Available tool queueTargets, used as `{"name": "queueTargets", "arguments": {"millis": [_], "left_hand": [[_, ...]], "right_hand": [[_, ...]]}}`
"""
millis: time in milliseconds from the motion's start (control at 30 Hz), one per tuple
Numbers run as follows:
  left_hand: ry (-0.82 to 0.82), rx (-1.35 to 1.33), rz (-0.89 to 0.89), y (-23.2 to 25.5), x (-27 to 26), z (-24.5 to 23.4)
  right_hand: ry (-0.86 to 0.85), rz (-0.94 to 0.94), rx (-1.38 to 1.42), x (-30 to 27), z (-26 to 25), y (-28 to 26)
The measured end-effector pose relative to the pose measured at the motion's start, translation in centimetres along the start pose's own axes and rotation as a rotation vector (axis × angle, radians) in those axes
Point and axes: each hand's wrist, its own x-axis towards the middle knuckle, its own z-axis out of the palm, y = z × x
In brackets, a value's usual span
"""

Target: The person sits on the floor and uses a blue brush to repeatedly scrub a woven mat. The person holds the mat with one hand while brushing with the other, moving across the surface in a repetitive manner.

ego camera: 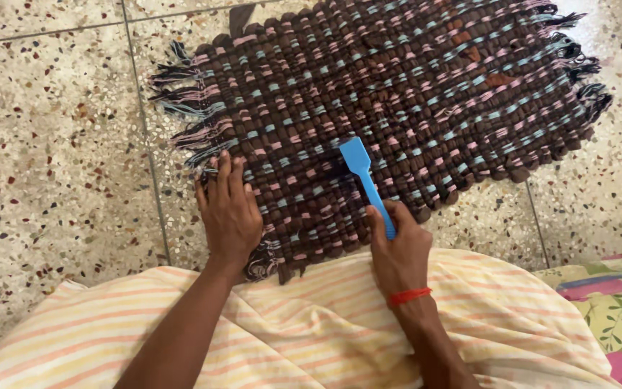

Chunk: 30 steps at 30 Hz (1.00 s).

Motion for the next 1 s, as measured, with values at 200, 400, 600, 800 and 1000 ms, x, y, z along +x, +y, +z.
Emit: {"name": "queueTargets", "arguments": {"millis": [200,400,600,800,1000], "left_hand": [[0.020,0.005,0.010,-0.3,0.1,0.2],[0.014,0.027,0.005,-0.2,0.0,0.5],[-0.011,0.021,-0.005,-0.4,0.3,0.5],[0.018,0.001,0.004,-0.3,0.0,0.7],[0.026,-0.041,-0.046,-0.1,0.1,0.5]], "right_hand": [[-0.563,-0.195,0.066,-3.3,3.7,-0.9],[-0.194,0.037,-0.039,0.2,2.6,-0.7],[-0.511,-0.210,0.068,-2.6,4.5,-1.4],[-0.271,-0.007,-0.023,0.3,3.0,-1.1],[-0.457,-0.171,0.059,-1.8,5.2,-1.6]]}}
